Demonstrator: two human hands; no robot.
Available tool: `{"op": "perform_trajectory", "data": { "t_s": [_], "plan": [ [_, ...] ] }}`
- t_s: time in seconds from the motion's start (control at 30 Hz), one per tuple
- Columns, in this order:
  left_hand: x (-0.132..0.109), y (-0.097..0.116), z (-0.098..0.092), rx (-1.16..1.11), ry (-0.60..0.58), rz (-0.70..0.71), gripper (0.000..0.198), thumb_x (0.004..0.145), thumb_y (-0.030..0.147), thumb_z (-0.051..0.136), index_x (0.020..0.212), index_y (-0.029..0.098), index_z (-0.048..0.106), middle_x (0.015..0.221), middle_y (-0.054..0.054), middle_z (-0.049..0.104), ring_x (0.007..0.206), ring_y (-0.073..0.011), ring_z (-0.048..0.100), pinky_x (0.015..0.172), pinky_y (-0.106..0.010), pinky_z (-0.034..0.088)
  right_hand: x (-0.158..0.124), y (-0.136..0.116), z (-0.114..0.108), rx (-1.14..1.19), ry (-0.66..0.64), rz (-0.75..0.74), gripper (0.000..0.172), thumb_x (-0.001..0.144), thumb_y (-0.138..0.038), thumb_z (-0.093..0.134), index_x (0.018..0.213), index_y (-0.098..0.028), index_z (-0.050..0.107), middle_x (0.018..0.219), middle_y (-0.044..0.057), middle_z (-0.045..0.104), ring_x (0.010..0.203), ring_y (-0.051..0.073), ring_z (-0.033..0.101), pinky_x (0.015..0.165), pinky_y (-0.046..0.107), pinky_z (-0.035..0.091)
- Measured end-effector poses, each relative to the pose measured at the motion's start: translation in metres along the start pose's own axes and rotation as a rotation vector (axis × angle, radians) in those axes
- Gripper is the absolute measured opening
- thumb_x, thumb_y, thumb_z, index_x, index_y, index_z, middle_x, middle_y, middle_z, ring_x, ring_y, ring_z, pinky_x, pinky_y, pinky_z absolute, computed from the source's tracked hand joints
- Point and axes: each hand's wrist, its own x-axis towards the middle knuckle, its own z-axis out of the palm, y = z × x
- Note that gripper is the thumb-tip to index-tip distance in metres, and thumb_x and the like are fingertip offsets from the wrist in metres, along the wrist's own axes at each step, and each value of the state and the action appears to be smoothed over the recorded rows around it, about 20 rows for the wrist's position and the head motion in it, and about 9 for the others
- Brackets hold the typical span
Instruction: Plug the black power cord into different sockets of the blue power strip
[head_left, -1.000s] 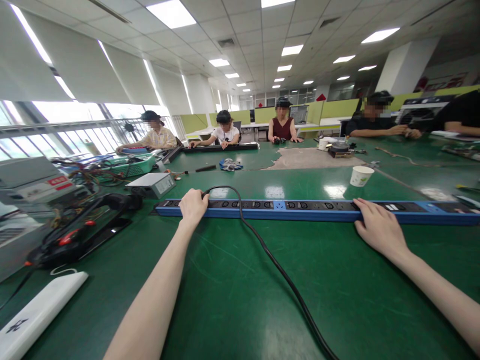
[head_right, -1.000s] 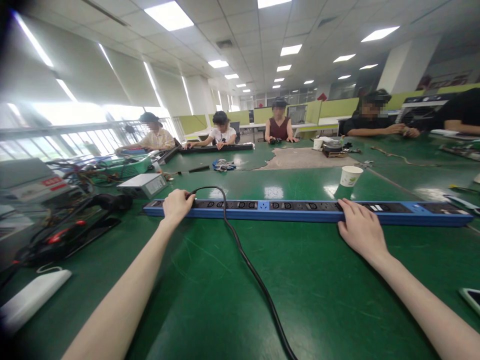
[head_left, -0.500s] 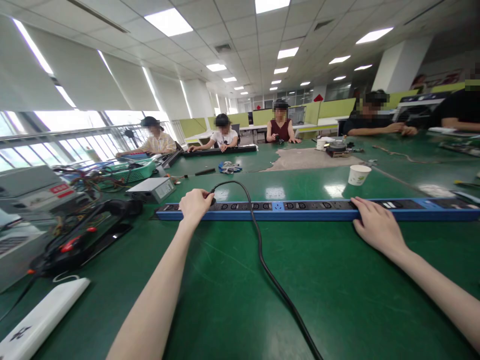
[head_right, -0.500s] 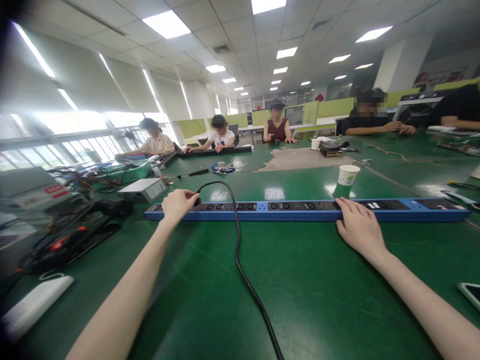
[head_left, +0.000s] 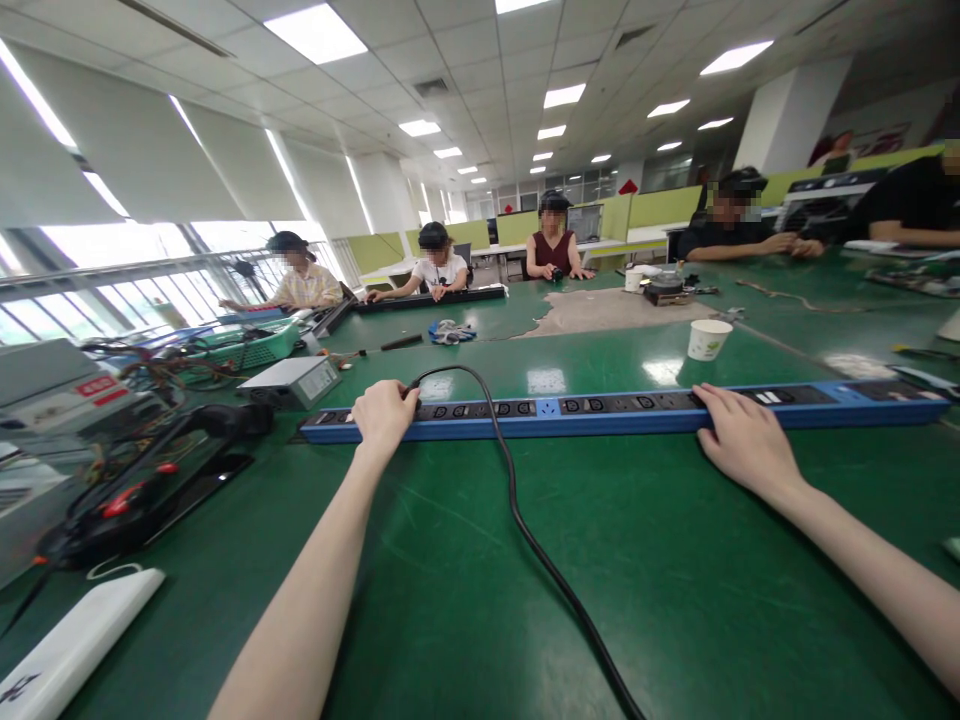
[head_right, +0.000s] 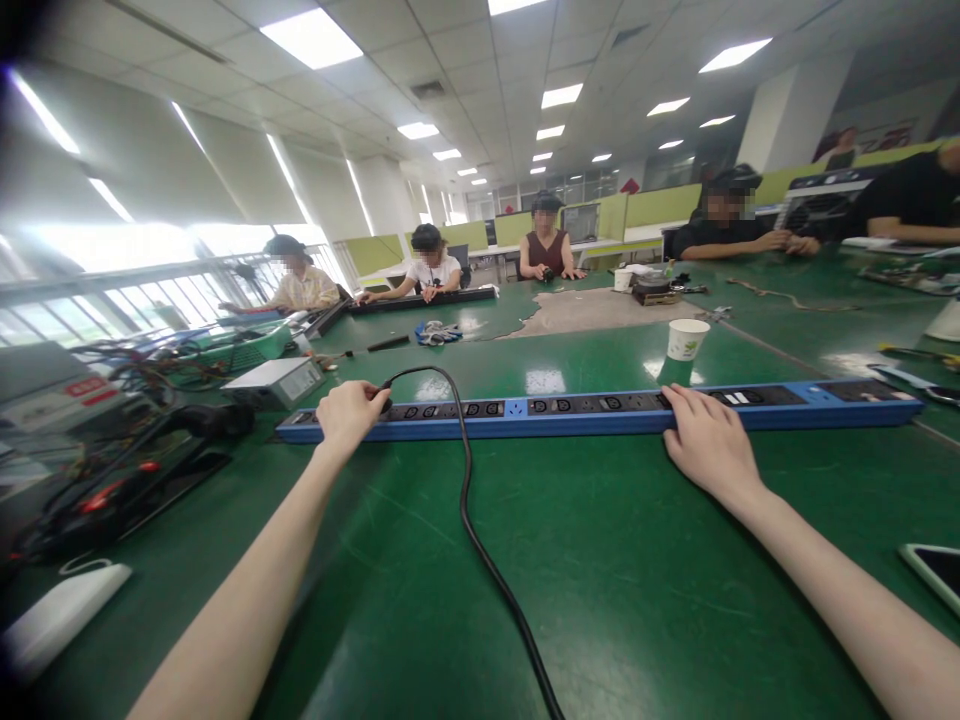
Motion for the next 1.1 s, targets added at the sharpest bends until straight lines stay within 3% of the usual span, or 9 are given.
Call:
{"op": "perform_trajectory", "data": {
  "t_s": [0.27, 0.47, 0.67, 0.9, 1.1],
  "plan": [
    [0.004, -0.007, 0.001, -0.137, -0.027, -0.092, 0.046, 0.095, 0.060, 0.068, 0.117, 0.025, 0.088, 0.118, -0.017, 0.084, 0.114, -0.0409, 0.076, 0.096, -0.050, 0.057, 0.000, -0.003, -0.002, -0.008, 0.001, 0.007, 0.063, 0.104, -0.030, 0.043, 0.165, -0.015, 0.048, 0.166, 0.017, 0.056, 0.149, 0.035, 0.052, 0.119, 0.052, 0.042],
    [0.002, -0.002, 0.002, -0.117, -0.036, -0.103, 0.040, 0.096, 0.055, 0.068, 0.114, 0.024, 0.088, 0.115, -0.016, 0.084, 0.113, -0.0388, 0.076, 0.098, -0.048, 0.057, 0.000, -0.003, -0.002, 0.002, 0.005, 0.006, 0.063, 0.103, -0.029, 0.045, 0.164, -0.016, 0.049, 0.166, 0.017, 0.057, 0.148, 0.034, 0.053, 0.118, 0.051, 0.042],
    [-0.004, 0.010, 0.010, 0.023, -0.037, -0.029, 0.042, 0.101, 0.054, 0.063, 0.115, 0.022, 0.086, 0.113, -0.020, 0.081, 0.110, -0.0411, 0.075, 0.094, -0.049, 0.056, 0.000, -0.003, -0.004, -0.010, 0.011, -0.003, 0.061, 0.104, -0.028, 0.045, 0.164, -0.014, 0.050, 0.165, 0.017, 0.058, 0.147, 0.034, 0.054, 0.117, 0.050, 0.042],
    [-0.007, 0.012, 0.018, 0.088, -0.003, 0.048, 0.040, 0.106, 0.050, 0.057, 0.114, 0.020, 0.082, 0.117, -0.019, 0.078, 0.111, -0.0371, 0.074, 0.092, -0.045, 0.055, 0.000, -0.004, -0.001, -0.029, 0.017, -0.004, 0.060, 0.106, -0.029, 0.043, 0.164, -0.013, 0.049, 0.165, 0.017, 0.057, 0.147, 0.034, 0.053, 0.118, 0.050, 0.042],
    [-0.014, 0.008, 0.024, 0.022, 0.021, 0.058, 0.037, 0.107, 0.050, 0.058, 0.119, 0.022, 0.080, 0.122, -0.016, 0.075, 0.115, -0.0344, 0.072, 0.090, -0.041, 0.055, -0.001, -0.004, 0.000, -0.021, 0.021, -0.003, 0.060, 0.106, -0.030, 0.043, 0.164, -0.014, 0.050, 0.165, 0.017, 0.058, 0.148, 0.034, 0.053, 0.118, 0.050, 0.042]
  ]
}}
